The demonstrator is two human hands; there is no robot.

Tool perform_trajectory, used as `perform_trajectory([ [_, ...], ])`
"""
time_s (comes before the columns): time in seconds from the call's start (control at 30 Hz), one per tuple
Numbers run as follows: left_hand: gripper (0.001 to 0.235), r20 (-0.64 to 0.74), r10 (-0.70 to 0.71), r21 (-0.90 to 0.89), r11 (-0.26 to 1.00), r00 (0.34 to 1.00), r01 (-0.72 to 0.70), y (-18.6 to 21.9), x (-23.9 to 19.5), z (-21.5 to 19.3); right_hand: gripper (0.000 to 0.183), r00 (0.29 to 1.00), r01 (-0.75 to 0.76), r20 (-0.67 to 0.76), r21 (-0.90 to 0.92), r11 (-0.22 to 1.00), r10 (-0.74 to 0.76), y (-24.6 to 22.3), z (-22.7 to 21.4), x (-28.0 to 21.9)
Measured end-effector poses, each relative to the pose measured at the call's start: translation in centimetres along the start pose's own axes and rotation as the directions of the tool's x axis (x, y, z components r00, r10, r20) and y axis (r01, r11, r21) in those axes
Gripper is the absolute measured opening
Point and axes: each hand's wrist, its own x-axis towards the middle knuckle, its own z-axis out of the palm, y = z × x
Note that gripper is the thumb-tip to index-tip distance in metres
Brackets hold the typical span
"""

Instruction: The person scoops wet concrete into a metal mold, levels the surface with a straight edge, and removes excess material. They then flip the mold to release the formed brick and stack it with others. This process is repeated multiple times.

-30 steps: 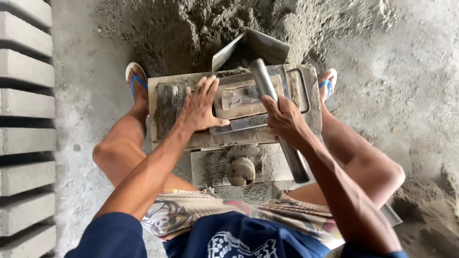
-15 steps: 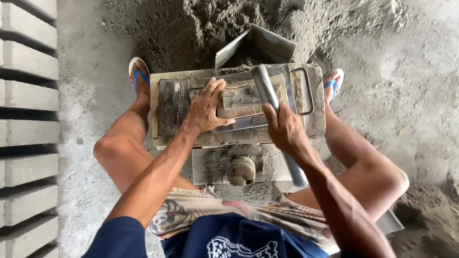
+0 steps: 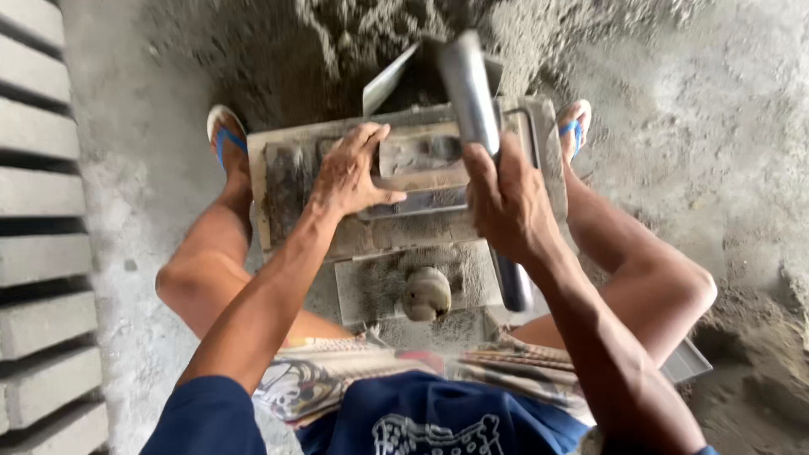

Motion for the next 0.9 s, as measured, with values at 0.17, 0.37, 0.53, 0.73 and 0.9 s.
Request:
perform_trajectory([
  [0.17,0.108,-0.019,0.016,0.010,1.000,1.000,-0.016,-0.7,0.4,1.0,0.058,0.945,-0.327,-0.010,-0.096,0.940,0.328,6.6,5.7,1.5],
  [0.37,0.109,-0.029,0.032,-0.005,0.999,0.999,-0.032,0.0,0.4,0.0,0.037,0.992,-0.129,-0.012,-0.081,0.988,0.128,-3.1,-1.0,0.0],
  [0.53,0.107,-0.013,0.012,0.011,1.000,1.000,-0.012,0.3,0.4,-0.2,0.039,0.952,-0.304,0.074,0.091,0.948,0.298,1.6,1.9,-0.1],
  [0.73,0.106,-0.022,0.018,0.029,0.999,1.000,-0.017,0.9,0.7,-1.3,0.044,0.945,-0.326,0.061,0.260,0.909,0.322,0.1,1.3,0.8],
  [0.9,0.102,-0.011,0.025,0.075,0.997,1.000,-0.024,1.3,-0.4,-1.2,0.037,0.983,-0.001,-0.183,-0.109,0.994,-0.019,-2.6,0.7,-0.6],
])
